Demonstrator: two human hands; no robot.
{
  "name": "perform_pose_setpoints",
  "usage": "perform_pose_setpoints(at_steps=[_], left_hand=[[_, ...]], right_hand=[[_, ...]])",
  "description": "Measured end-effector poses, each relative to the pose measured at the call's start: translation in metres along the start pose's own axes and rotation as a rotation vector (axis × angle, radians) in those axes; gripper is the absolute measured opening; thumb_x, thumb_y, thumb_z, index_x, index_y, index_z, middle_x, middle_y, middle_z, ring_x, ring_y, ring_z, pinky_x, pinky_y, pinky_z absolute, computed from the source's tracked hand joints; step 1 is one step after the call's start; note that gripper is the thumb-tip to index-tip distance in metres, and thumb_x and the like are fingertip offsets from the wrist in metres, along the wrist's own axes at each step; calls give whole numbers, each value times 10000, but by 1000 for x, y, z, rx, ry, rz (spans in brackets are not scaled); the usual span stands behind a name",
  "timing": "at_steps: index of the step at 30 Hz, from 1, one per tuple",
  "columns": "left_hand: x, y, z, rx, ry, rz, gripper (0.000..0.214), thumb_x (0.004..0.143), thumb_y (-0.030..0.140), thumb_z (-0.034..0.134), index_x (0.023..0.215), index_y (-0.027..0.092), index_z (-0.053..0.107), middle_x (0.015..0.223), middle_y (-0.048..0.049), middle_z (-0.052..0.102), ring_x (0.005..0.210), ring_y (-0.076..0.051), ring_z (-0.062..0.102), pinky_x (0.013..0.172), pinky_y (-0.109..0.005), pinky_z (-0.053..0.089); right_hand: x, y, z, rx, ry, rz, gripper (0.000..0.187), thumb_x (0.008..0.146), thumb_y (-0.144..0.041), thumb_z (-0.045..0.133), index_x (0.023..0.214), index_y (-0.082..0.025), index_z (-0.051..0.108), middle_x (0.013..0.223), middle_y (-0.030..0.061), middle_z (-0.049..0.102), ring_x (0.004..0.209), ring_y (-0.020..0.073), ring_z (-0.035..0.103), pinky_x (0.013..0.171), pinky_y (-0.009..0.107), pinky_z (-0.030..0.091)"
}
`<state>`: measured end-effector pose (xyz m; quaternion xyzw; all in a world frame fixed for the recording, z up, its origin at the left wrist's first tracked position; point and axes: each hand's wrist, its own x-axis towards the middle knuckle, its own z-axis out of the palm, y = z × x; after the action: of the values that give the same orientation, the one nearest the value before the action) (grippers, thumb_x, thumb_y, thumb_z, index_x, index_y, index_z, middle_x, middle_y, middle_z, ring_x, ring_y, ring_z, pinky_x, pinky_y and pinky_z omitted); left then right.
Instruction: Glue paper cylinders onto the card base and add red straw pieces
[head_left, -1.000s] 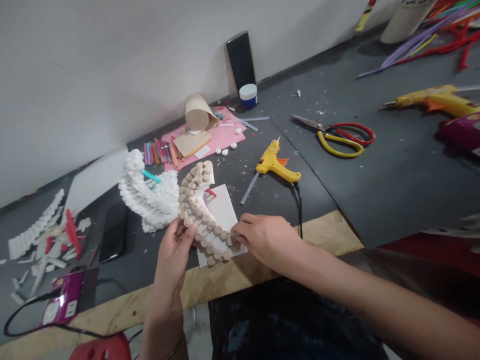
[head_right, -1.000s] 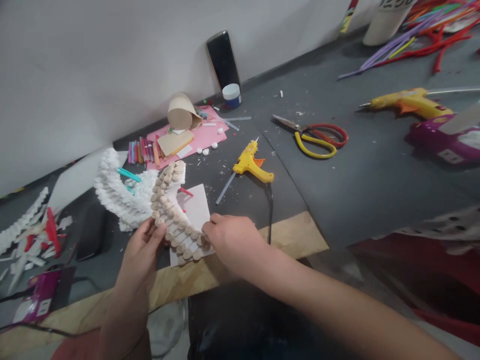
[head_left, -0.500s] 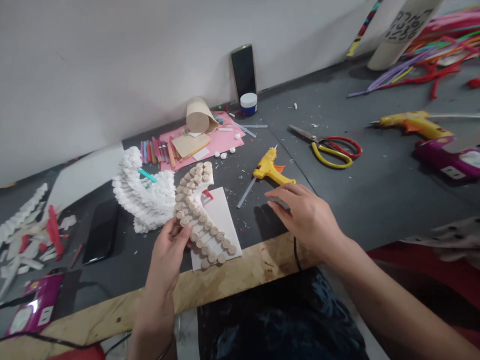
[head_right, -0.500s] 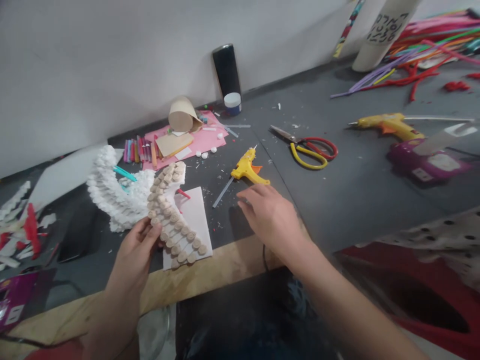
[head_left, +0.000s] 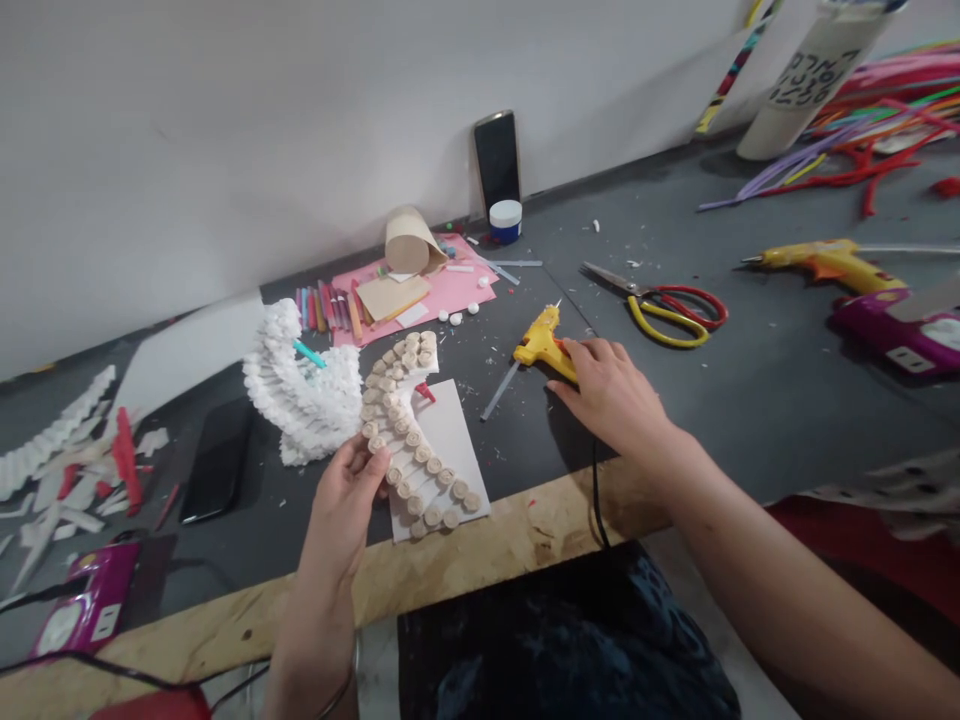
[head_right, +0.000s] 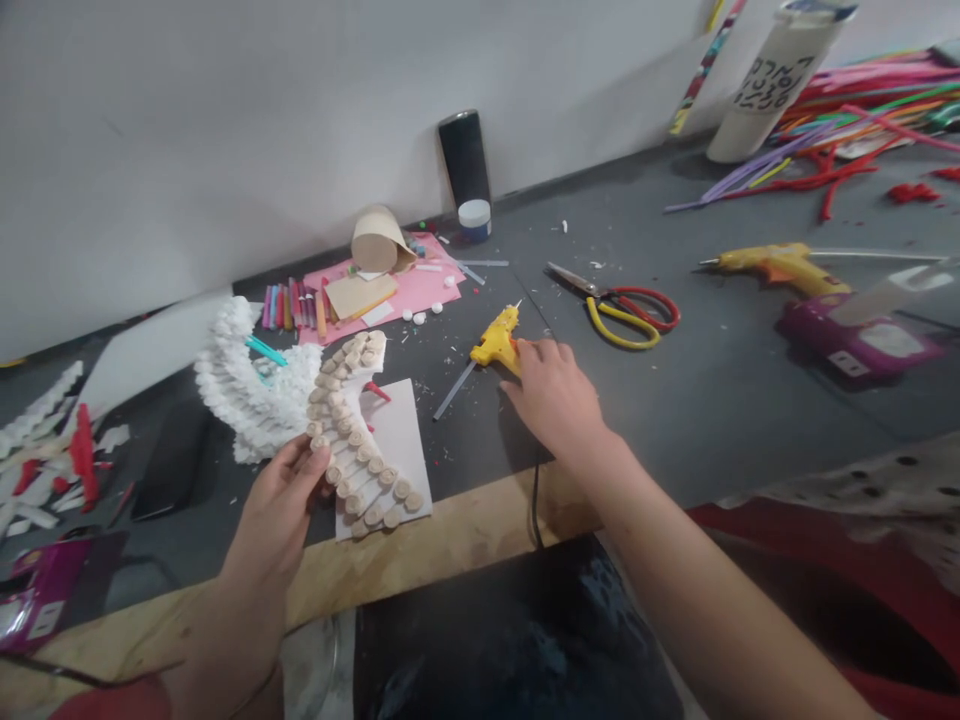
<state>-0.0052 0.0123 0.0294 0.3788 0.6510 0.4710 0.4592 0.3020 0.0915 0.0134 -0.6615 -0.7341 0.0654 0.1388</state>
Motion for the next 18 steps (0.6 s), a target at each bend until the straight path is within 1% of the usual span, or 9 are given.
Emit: perform_pose_setpoints(at_steps=[5,8,12,15,18], left_hand=[[0,2,-1,-24,-14,-14,487,763,468,771,1149,197,651,854,-1,647,680,-123,525,595,-226,424],[1,2,-1,-23,-6,-20,482,758,478,775,1128,195,652,815,9,627,671,-119,507,593,-223,420],[2,5,-2,3,-6,-28,486,750,498,775,1115,201,652,820,9,624,668,-122,503,598,-231,427],[2,6,-2,3,-4,-25,490,743,499,780,1110,201,652,838,5,631,674,-123,505,597,-229,423],[2,7,-2,-8,5,-25,512,732,499,788,1120,197,644,859,0,644,668,-118,502,593,-224,418]], right_hand=[[16,5,-5,-38,-80,-3,409,911,-285,561,1272,-95,581,1191,201,590,1110,345,549,900,425,469],[22,7,-10,-37,-124,-12,382,903,-245,536,1250,-97,594,1144,188,584,1049,321,582,865,392,468],[24,2,-18,-19,-160,39,365,880,-236,524,1210,-98,598,1193,201,549,959,285,622,780,359,472],[25,-3,-20,-29,-176,74,368,844,-238,532,1177,-91,585,1174,195,572,975,302,630,751,361,476],[26,-6,-18,-24,-167,109,390,831,-269,516,1181,-105,576,1151,185,596,972,308,636,732,360,481]])
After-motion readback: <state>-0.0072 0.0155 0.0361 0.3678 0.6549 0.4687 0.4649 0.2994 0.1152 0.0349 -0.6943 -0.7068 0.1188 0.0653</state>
